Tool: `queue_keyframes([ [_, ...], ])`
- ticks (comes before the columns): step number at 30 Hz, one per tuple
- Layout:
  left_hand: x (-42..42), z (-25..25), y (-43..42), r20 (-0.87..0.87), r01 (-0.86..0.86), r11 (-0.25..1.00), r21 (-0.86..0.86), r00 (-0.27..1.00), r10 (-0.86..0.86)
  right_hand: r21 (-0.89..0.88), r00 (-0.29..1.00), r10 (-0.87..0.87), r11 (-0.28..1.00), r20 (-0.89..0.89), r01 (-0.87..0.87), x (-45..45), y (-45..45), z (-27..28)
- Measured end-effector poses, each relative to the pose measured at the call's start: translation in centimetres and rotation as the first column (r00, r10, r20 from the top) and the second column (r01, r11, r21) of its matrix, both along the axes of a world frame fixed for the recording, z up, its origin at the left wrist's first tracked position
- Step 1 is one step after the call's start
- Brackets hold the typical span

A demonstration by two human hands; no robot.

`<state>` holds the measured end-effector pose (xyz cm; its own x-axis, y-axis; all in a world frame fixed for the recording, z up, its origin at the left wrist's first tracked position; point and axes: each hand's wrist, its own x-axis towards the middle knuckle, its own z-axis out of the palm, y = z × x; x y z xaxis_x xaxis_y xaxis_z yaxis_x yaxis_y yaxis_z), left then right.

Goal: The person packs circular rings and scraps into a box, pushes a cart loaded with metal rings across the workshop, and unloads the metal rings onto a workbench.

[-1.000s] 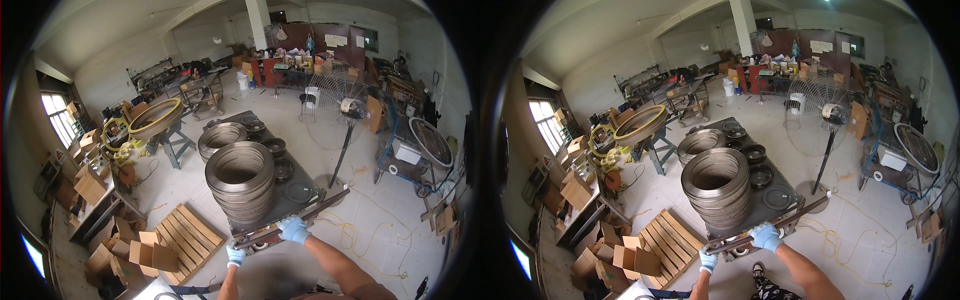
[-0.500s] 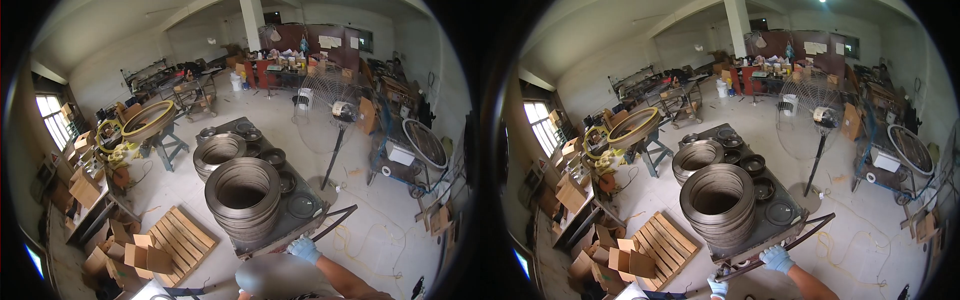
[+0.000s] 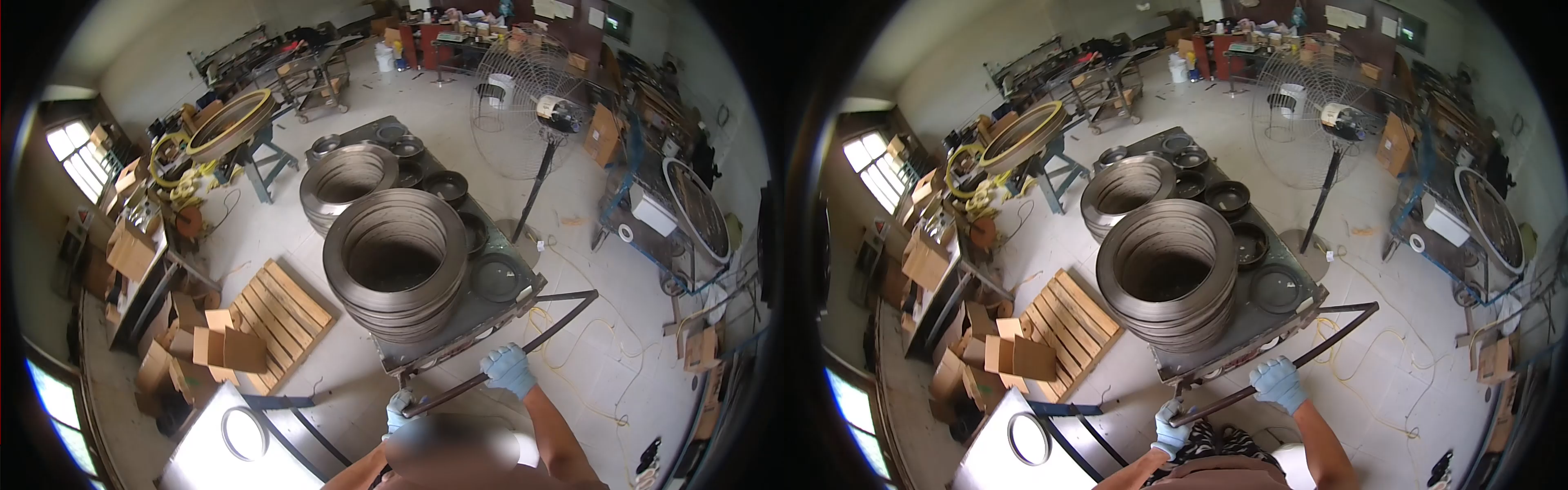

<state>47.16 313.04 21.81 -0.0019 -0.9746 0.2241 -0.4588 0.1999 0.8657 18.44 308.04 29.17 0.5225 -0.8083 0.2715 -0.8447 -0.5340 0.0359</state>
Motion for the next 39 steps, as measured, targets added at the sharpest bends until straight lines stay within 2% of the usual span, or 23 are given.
queue_keyframes([
  [1,-0.7,0.4,0.5,-0.006,-0.020,1.000,0.009,1.000,0.020,-0.009,1.000,-0.007,1.000,0.026,0.008,-0.6,0.5,-0.1],
  [3,-1.8,1.3,0.9,0.057,0.063,0.989,-0.131,0.997,-0.056,0.055,1.000,0.000,0.999,0.012,-0.001,-1.6,1.6,0.2],
  [4,-2.2,2.3,1.3,0.089,0.133,0.982,-0.134,0.989,-0.122,0.093,1.000,-0.024,0.995,0.005,0.023,-2.3,2.3,0.6],
  [7,-1.8,5.5,1.2,0.195,0.450,0.893,0.019,0.874,-0.445,0.215,0.994,-0.092,0.971,-0.057,0.102,-3.4,3.6,1.4],
  [8,-1.3,6.7,0.6,0.309,0.583,0.787,0.204,0.725,-0.616,0.277,0.981,-0.129,0.947,-0.144,0.165,-3.6,4.1,1.9],
  [9,-0.5,8.1,-0.1,0.304,0.584,0.789,0.193,0.728,-0.614,0.328,0.959,-0.163,0.915,-0.234,0.236,-3.7,4.2,2.7],
  [11,2.3,11.3,-2.4,0.201,0.798,0.602,0.026,0.586,-0.785,0.543,0.959,-0.263,0.793,-0.104,0.276,-3.5,4.8,6.3],
  [12,3.7,10.8,-4.0,0.282,0.845,0.533,0.046,0.501,-0.818,0.633,0.962,-0.271,0.748,0.016,0.200,-3.0,4.7,8.6],
  [13,5.5,12.2,-5.8,0.193,0.794,0.605,-0.064,0.605,-0.773,0.634,0.956,-0.293,0.741,0.008,0.221,-1.4,4.2,10.8],
  [14,7.1,13.5,-8.3,0.174,0.718,0.658,-0.229,0.695,-0.698,0.497,0.932,-0.313,0.847,0.180,0.189,1.3,3.4,13.1],
  [15,8.2,11.8,-9.6,-0.045,0.499,0.829,-0.251,0.850,-0.525,0.334,0.890,-0.302,0.924,0.342,0.185,4.1,2.1,14.9],
  [16,9.0,12.0,-10.4,-0.345,0.275,0.944,0.181,0.917,-0.201,0.273,0.930,-0.291,0.935,0.225,0.226,6.8,0.3,16.4],
  [17,9.0,13.1,-13.2,-0.635,0.228,0.895,0.383,0.769,0.075,0.213,0.952,-0.289,0.941,0.103,0.263,9.4,-1.6,17.7],
  [18,10.2,12.3,-16.2,-0.654,0.295,0.845,0.445,0.753,0.081,0.195,0.961,-0.273,0.946,0.038,0.261,11.5,-3.8,17.8],
  [19,9.9,14.2,-17.9,-0.721,0.393,0.724,0.567,0.662,0.205,0.182,0.967,-0.254,0.950,-0.029,0.255,12.7,-5.5,16.7],
  [20,9.4,13.4,-19.3,-0.734,0.467,0.649,0.601,0.643,0.217,0.186,0.954,-0.297,0.936,-0.036,0.298,13.3,-6.4,15.3],
  [22,8.1,12.5,-21.4,-0.723,0.551,0.513,0.658,0.654,0.223,0.355,0.904,-0.327,0.840,-0.275,0.411,14.0,-7.9,12.9],
  [23,7.4,12.6,-21.9,-0.735,0.586,0.478,0.654,0.640,0.222,0.349,0.888,-0.365,0.823,-0.278,0.448,13.9,-8.2,12.9],
  [25,6.3,13.3,-21.7,-0.739,0.592,0.498,0.633,0.654,0.162,0.350,0.887,-0.278,0.842,-0.370,0.410,13.9,-7.8,12.9],
  [31,6.7,14.6,-23.5,-0.698,0.613,0.345,0.710,0.677,0.234,0.346,0.870,-0.365,0.811,-0.331,0.472,18.1,-7.5,13.1],
  [32,6.9,14.5,-23.9,-0.711,0.626,0.346,0.699,0.661,0.240,0.265,0.880,-0.369,0.854,-0.298,0.448,18.9,-7.5,12.9],
  [34,7.9,14.9,-24.1,-0.717,0.650,0.323,0.687,0.679,0.159,0.113,0.915,-0.346,0.920,-0.208,0.374,19.6,-7.4,12.7],
  [39,9.3,15.2,-25.9,-0.642,0.602,0.279,0.748,0.763,0.074,0.154,0.907,-0.396,0.896,-0.144,0.416,21.1,-8.3,11.4],
])
